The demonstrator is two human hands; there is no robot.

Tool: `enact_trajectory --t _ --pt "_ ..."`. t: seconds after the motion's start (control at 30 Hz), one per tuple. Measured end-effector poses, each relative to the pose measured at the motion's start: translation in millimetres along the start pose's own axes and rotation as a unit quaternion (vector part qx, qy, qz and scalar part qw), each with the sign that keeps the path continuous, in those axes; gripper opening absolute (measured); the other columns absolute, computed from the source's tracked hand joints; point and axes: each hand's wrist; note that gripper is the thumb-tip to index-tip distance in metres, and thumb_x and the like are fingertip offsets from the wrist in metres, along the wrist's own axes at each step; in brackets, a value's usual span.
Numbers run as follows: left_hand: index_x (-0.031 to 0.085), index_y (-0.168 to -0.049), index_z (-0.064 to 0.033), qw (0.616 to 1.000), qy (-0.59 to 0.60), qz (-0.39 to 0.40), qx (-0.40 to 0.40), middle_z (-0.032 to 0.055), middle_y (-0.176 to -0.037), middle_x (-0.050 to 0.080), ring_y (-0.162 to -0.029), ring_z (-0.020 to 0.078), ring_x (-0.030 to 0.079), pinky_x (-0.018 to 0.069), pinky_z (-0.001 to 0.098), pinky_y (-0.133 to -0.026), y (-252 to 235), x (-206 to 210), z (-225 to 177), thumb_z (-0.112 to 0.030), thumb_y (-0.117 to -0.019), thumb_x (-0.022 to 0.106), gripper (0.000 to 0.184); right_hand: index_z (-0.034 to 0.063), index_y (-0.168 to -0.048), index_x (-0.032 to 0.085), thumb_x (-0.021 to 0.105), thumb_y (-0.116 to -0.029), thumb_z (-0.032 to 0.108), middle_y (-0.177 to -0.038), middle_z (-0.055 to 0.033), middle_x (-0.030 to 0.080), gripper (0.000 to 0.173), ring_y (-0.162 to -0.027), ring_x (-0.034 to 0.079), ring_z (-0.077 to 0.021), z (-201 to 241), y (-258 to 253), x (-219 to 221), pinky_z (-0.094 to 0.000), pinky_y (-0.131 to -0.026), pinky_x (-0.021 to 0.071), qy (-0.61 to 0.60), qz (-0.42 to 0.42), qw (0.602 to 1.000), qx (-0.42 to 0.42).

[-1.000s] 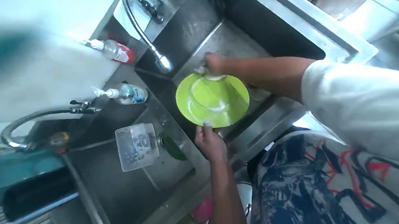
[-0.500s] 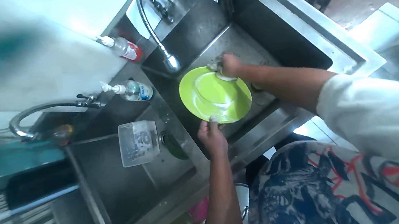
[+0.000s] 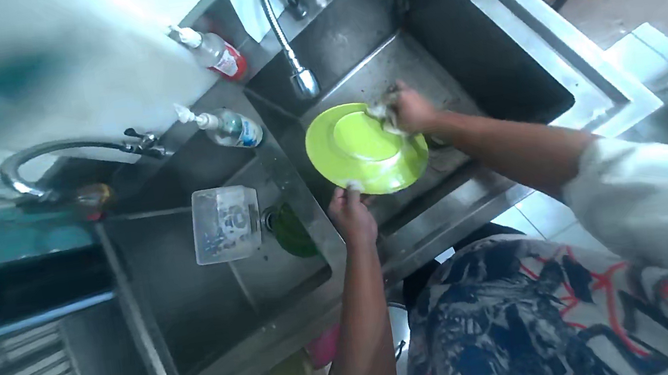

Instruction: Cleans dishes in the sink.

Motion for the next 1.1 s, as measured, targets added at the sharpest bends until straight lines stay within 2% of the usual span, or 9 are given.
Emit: enact_trajectory --t 0.07,0.13,0.3,0.4,0.57,0.77,0.83,1.0,1.1 --pt "0.062 -0.095 -0.0007 1.0 -0.014 0.016 0.001 0.0022 -0.079 0.069 -0.072 0.0115 0.07 0.062 0.0322 -0.069 3 3 3 0.003 -0.1004 0.047 0.016 0.0039 -0.124 0.071 0.075 -0.0891 0.01 -0.143 -0.0267 0.053 0.036 -0.12 0.062 -0.0426 23 -36 1 -0.0603 -0.098 0.0532 0.023 0.018 0.999 -0.013" --pt "0.063 -0.097 0.0008 1.0 -0.022 0.008 -0.008 0.0031 -0.081 0.069 -0.074 0.0118 0.07 0.0618 0.0326 -0.071 0 6 3 0.002 -0.1016 0.049 0.015 0.0032 -0.119 0.073 0.074 -0.0881 0.005 -0.14 -0.0256 0.055 0.031 -0.118 0.063 -0.0395 53 -44 16 -0.0555 -0.1 0.0537 0.013 0.041 0.993 -0.108" --pt "0.065 -0.107 0.0021 0.999 0.0 -0.004 -0.045 0.0068 -0.089 0.069 -0.078 0.0144 0.07 0.0615 0.0345 -0.073 -12 -9 10 -0.003 -0.1044 0.049 0.016 0.0032 -0.111 0.075 0.074 -0.0832 -0.004 -0.136 -0.0228 0.057 0.028 -0.107 0.067 -0.0361 57 34 24 -0.0534 -0.09 0.0592 -0.023 0.081 0.954 -0.289" --pt "0.064 -0.111 0.0017 0.998 0.018 0.041 -0.045 0.0077 -0.092 0.07 -0.08 0.0154 0.07 0.0617 0.0352 -0.075 -13 -22 12 -0.005 -0.1056 0.047 0.019 0.0037 -0.115 0.074 0.075 -0.0846 -0.002 -0.137 -0.0243 0.057 0.031 -0.106 0.067 -0.0396 16 59 12 -0.0564 -0.088 0.059 0.023 0.05 0.974 -0.22" --pt "0.064 -0.112 0.0038 0.995 0.019 0.075 -0.057 0.0084 -0.093 0.069 -0.081 0.0152 0.069 0.0612 0.0359 -0.075 -15 -31 8 -0.003 -0.104 0.05 0.017 0.0016 -0.123 0.07 0.074 -0.0879 0.001 -0.144 -0.0321 0.048 0.035 -0.115 0.062 -0.0505 9 13 -5 -0.0672 -0.092 0.0535 0.112 -0.005 0.994 -0.012" --pt "0.063 -0.116 0.008 0.989 0.0 0.113 -0.099 0.015 -0.099 0.068 -0.084 0.0176 0.068 0.0594 0.0364 -0.077 -15 -36 5 -0.007 -0.1062 0.051 0.021 -0.0061 -0.12 0.068 0.064 -0.0913 -0.004 -0.131 -0.0327 0.057 0.029 -0.116 0.061 -0.043 87 1 16 -0.0537 -0.1 0.0517 0.029 -0.019 0.984 -0.172" --pt "0.062 -0.117 0.0084 0.986 0.017 0.126 -0.112 0.0152 -0.1 0.067 -0.084 0.0171 0.069 0.0606 0.0357 -0.077 -16 -40 5 -0.008 -0.1066 0.052 0.022 -0.0069 -0.122 0.067 0.063 -0.0935 -0.002 -0.135 -0.0315 0.055 0.029 -0.117 0.062 -0.0397 116 -2 19 -0.0492 -0.101 0.053 0.01 -0.01 0.978 -0.209" --pt "0.061 -0.119 0.0095 0.976 0.035 0.15 -0.153 0.0179 -0.104 0.066 -0.09 0.0194 0.067 0.0595 0.0377 -0.082 -19 -47 9 -0.01 -0.107 0.051 0.024 -0.0021 -0.113 0.073 0.067 -0.0904 -0.002 -0.125 -0.0271 0.065 0.023 -0.116 0.065 -0.0418 184 -39 64 -0.0563 -0.102 0.0519 0.121 0.048 0.942 -0.31" --pt "0.062 -0.116 0.0107 0.974 0.047 0.143 -0.17 0.018 -0.102 0.066 -0.088 0.0188 0.067 0.0594 0.0359 -0.079 -19 -50 0 -0.008 -0.106 0.053 0.023 0.002 -0.12 0.072 0.066 -0.0943 0.0 -0.135 -0.0241 0.06 0.027 -0.123 0.06 -0.0421 207 -64 112 -0.0598 -0.106 0.0486 0.217 0.109 0.932 -0.268"
Point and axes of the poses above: each hand's wrist, its own y-axis away from the middle knuckle, its own x-axis out of the palm, z = x × y
